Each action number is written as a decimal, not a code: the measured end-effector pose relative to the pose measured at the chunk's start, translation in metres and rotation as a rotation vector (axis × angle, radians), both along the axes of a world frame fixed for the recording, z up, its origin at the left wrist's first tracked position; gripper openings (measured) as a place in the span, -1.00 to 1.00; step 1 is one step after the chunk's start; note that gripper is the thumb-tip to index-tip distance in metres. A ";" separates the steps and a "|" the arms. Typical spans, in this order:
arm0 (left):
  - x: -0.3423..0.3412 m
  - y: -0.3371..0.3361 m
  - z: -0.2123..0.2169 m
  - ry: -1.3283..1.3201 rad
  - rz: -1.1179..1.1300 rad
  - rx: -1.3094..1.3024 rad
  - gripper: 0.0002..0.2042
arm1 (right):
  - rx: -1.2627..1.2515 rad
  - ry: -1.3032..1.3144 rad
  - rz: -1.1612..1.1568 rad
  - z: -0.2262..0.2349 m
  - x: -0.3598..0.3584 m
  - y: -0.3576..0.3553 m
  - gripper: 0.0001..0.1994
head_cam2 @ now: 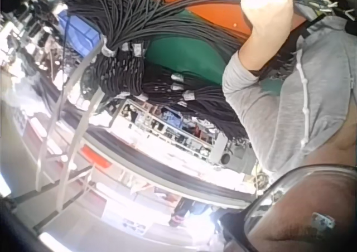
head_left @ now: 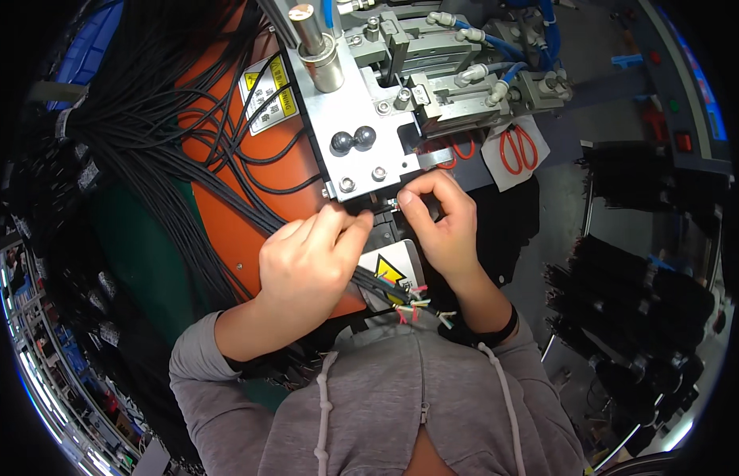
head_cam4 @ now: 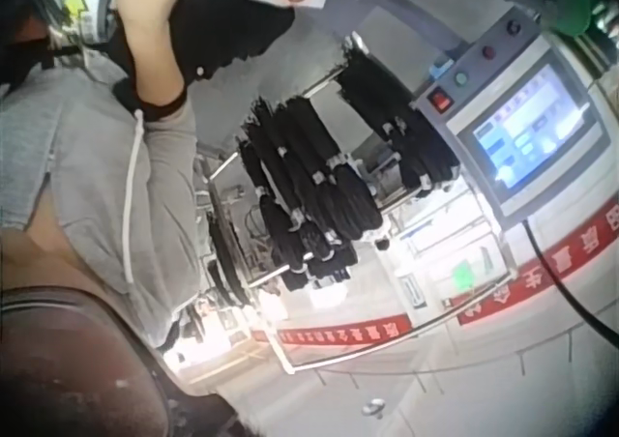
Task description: The person gathers and organizes bundles of cables on a workbench, then inserts the exposed wire ends into a machine one by one.
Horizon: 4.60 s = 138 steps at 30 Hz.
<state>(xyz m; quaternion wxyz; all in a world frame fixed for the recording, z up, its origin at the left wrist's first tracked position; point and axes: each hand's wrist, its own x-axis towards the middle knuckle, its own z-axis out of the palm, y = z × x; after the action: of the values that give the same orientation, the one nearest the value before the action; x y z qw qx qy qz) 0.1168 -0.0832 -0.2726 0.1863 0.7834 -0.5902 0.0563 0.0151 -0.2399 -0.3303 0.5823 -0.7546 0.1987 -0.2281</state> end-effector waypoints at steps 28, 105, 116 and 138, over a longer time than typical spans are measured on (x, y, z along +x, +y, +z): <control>0.009 -0.011 0.008 0.177 -0.226 -0.419 -0.77 | 0.058 -0.434 0.183 0.038 -0.012 -0.001 -0.81; 0.000 -0.003 -0.005 -0.008 -0.038 -0.089 -0.80 | -0.490 -0.150 -0.020 0.005 0.002 -0.004 -0.90; 0.002 0.002 -0.004 0.144 0.039 -0.076 -0.82 | -0.211 -0.445 0.526 0.021 0.000 -0.014 -0.82; 0.007 -0.005 0.004 0.200 -0.163 -0.432 -0.81 | -0.018 -0.521 0.089 0.037 0.003 0.009 -0.78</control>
<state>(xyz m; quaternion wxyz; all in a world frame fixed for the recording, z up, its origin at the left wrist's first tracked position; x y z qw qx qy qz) 0.1234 -0.0881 -0.2688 0.4106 0.6771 -0.6043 0.0882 0.0185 -0.2314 -0.2936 0.6164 -0.6837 0.0069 -0.3905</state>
